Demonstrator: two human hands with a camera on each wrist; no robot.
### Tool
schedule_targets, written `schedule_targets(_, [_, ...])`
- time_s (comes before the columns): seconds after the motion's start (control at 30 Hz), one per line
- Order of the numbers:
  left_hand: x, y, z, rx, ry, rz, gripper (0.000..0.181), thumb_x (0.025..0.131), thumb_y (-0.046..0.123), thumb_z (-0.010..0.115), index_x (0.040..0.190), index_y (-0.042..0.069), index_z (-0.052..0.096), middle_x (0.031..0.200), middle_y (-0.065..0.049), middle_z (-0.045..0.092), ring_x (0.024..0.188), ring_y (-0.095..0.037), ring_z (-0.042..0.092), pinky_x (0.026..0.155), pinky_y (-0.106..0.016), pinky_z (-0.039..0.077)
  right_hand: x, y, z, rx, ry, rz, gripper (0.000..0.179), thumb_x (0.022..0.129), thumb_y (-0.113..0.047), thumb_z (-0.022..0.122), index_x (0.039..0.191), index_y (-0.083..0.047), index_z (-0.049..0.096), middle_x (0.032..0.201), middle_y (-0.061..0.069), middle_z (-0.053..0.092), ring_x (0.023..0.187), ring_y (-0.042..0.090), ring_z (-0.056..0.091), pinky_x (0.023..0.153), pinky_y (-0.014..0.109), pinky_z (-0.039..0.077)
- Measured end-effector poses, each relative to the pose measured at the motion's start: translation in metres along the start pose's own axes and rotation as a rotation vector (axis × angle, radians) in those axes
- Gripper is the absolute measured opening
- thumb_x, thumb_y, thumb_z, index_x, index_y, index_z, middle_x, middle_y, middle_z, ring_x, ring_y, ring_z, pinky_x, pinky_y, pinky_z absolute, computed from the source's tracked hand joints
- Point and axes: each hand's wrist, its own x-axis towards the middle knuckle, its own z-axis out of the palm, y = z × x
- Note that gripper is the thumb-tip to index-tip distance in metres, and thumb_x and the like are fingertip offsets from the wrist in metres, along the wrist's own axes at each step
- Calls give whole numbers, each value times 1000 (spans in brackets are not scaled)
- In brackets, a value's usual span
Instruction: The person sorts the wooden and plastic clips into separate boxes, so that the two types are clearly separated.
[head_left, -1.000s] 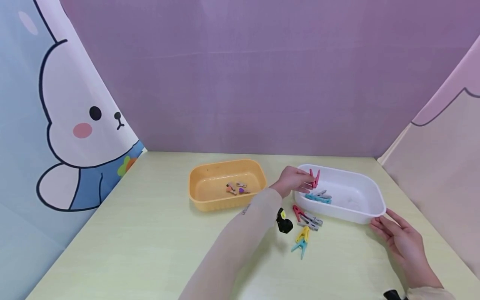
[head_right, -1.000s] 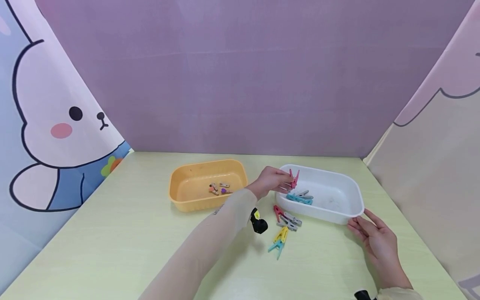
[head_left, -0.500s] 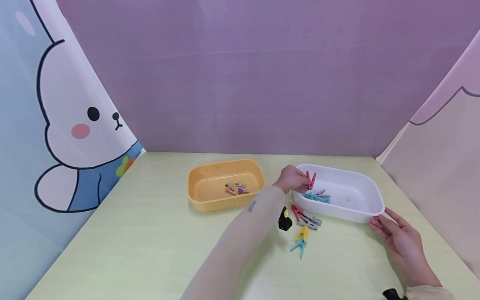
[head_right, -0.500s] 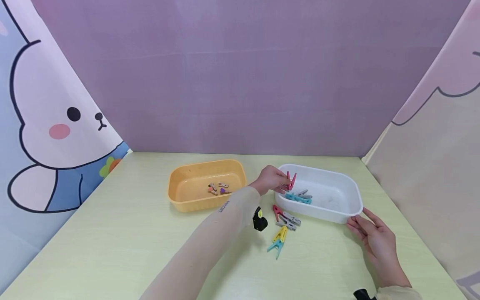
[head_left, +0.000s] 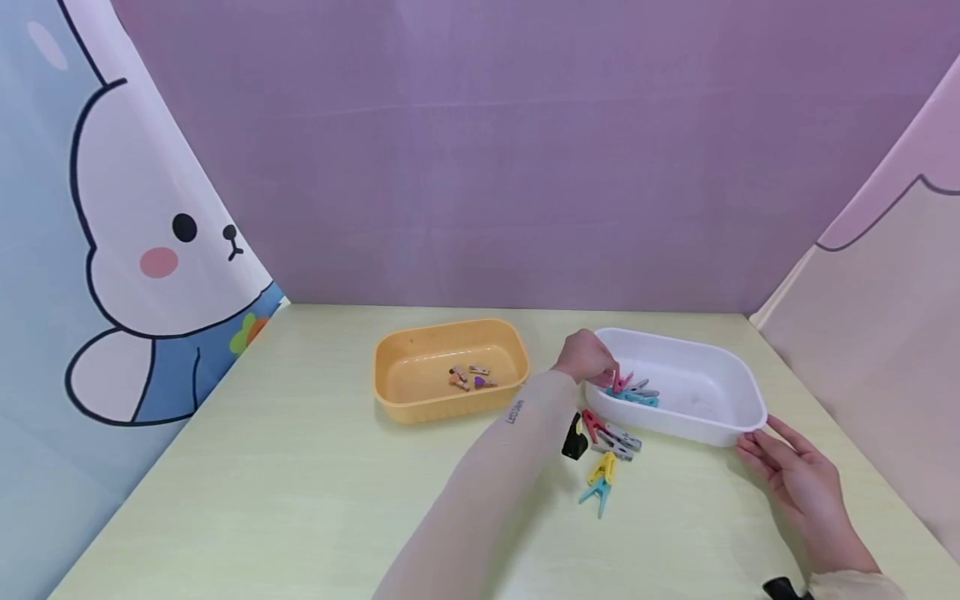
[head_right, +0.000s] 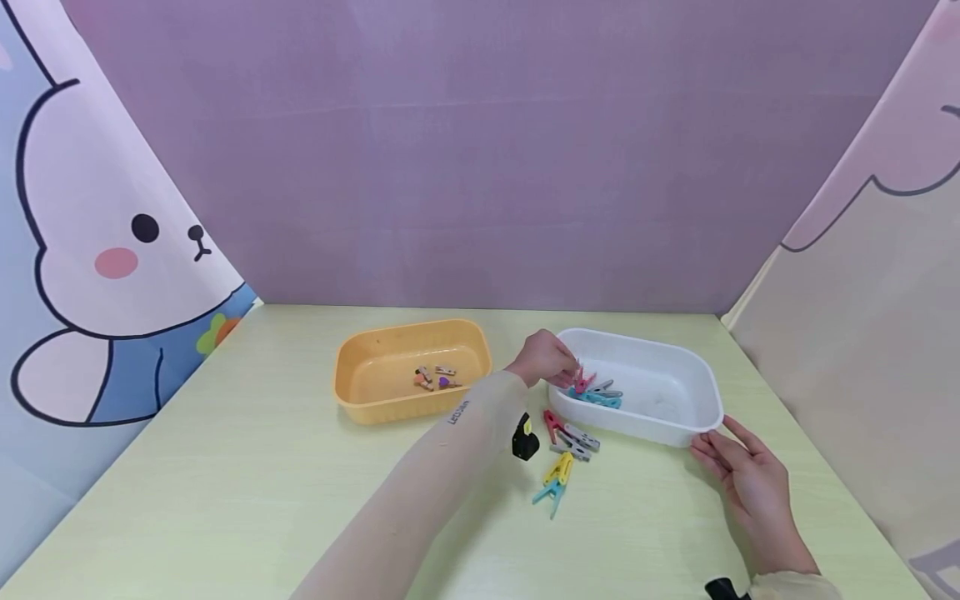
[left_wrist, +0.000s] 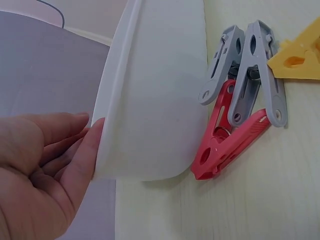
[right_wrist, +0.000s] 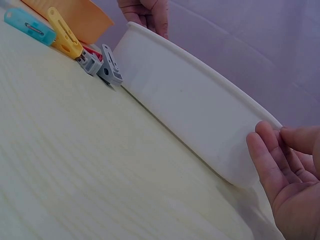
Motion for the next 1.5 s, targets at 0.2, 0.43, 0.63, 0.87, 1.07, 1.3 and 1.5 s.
schedule_targets(0.2, [0, -2, 0, -31, 1, 4, 5, 86, 0, 76, 85, -4, 74, 69, -13, 70, 64, -25, 72, 52, -24, 58, 2, 0, -2, -4, 9, -8, 37, 99, 16, 40, 108, -1, 71, 92, 23, 72, 85, 30, 74, 79, 38, 60])
schedule_targets(0.43, [2, -4, -1, -60, -15, -23, 6, 88, 5, 76, 87, -1, 75, 72, -8, 70, 68, -22, 72, 59, -25, 60, 1, 1, -1, 3, 14, -5, 36, 99, 17, 40, 107, -1, 71, 92, 23, 72, 84, 30, 74, 79, 38, 60])
schedule_targets(0.63, [-2, -9, -7, -220, -14, -8, 5, 88, 3, 75, 89, -1, 76, 73, -7, 70, 68, -20, 71, 64, -27, 61, 1, 2, 1, 0, 2, 2, 36, 99, 16, 41, 108, -1, 72, 93, 23, 72, 85, 30, 74, 80, 38, 60])
schedule_targets(0.87, [-6, -11, -16, -339, -43, 16, 5, 88, 4, 74, 88, 0, 77, 73, -10, 71, 70, -22, 73, 64, -29, 62, 3, 0, 3, -5, -4, 1, 34, 99, 15, 43, 109, -1, 71, 94, 23, 72, 86, 30, 74, 81, 37, 60])
schedule_targets(1.07, [-13, -20, -23, -321, -110, 14, 8, 90, 9, 75, 93, 2, 77, 78, -6, 73, 75, -20, 73, 68, -29, 61, 2, 0, 3, 1, 2, 6, 34, 98, 16, 44, 109, -1, 71, 94, 23, 72, 87, 31, 74, 81, 38, 60])
schedule_targets(1.3, [-27, -34, -28, -317, -210, 25, 10, 91, 11, 74, 96, 4, 77, 81, -6, 74, 75, -19, 73, 70, -30, 62, 1, 1, 0, 12, 7, -1, 36, 99, 16, 42, 109, -1, 71, 94, 24, 72, 86, 31, 74, 80, 38, 60])
schedule_targets(1.5, [-42, -44, -32, -291, -266, 31, 14, 92, 11, 72, 101, 2, 76, 82, -7, 74, 75, -19, 73, 70, -30, 62, 1, 1, 0, 50, -4, -1, 36, 99, 16, 40, 109, 1, 70, 94, 25, 72, 86, 33, 73, 80, 38, 60])
